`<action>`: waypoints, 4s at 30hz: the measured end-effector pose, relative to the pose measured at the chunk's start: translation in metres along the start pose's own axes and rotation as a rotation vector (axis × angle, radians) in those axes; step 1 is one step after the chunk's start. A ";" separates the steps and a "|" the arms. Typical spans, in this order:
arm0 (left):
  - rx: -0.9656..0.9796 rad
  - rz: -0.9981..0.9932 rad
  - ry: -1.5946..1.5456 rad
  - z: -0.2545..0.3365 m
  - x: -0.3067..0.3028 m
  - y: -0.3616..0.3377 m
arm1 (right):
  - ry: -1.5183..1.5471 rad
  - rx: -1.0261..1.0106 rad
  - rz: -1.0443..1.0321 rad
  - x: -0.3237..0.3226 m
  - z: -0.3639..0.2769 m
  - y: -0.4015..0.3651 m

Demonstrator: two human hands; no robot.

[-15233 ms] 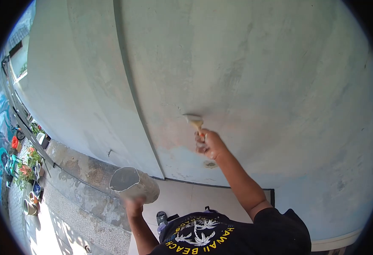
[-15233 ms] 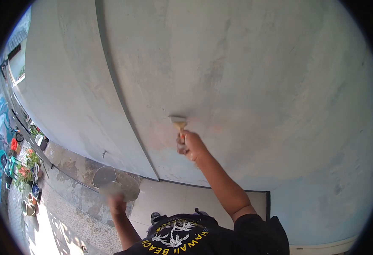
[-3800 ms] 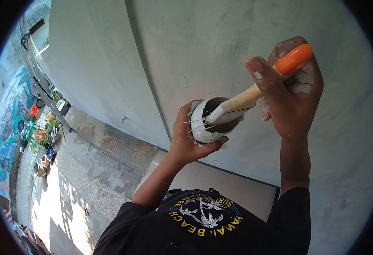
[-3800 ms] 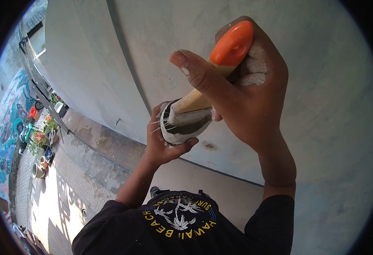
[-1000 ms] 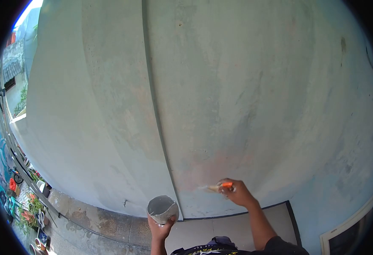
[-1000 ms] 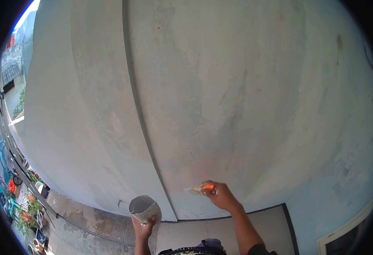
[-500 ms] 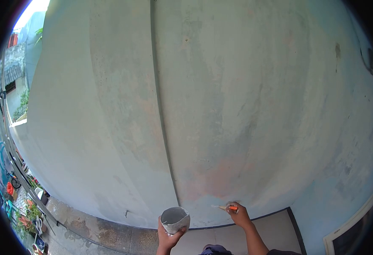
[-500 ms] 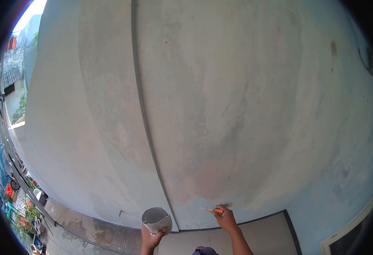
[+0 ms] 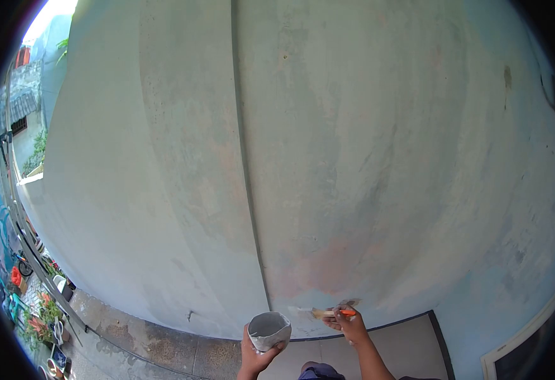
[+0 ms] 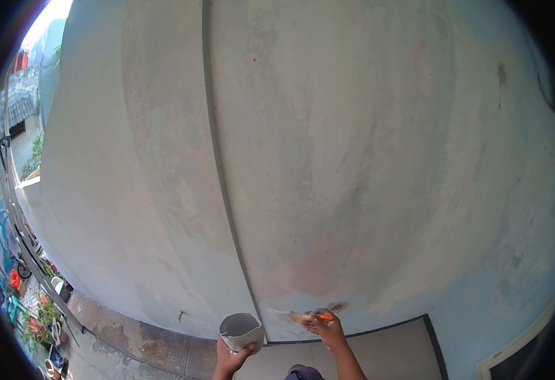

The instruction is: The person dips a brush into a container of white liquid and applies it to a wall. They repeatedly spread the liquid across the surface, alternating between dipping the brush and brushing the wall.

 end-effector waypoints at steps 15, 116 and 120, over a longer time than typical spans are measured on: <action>0.050 0.075 0.014 0.020 -0.016 -0.012 | -0.156 -0.749 -0.041 0.014 -0.261 -0.034; 0.043 -0.118 -0.105 -0.183 0.101 0.050 | -1.767 -1.390 -0.166 -0.065 -0.122 0.064; 0.036 -0.058 -0.129 -0.179 0.102 0.048 | -1.594 -0.863 -0.537 -0.084 -0.027 0.125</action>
Point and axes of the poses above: each hand's wrist, its own y-axis towards the middle knuckle, its own x-axis out of the palm, z = x × y, the point moved 8 cm from there along y, towards the middle knuckle, and after that the axes turned 8 degrees about -y, right-handed, at the moved point
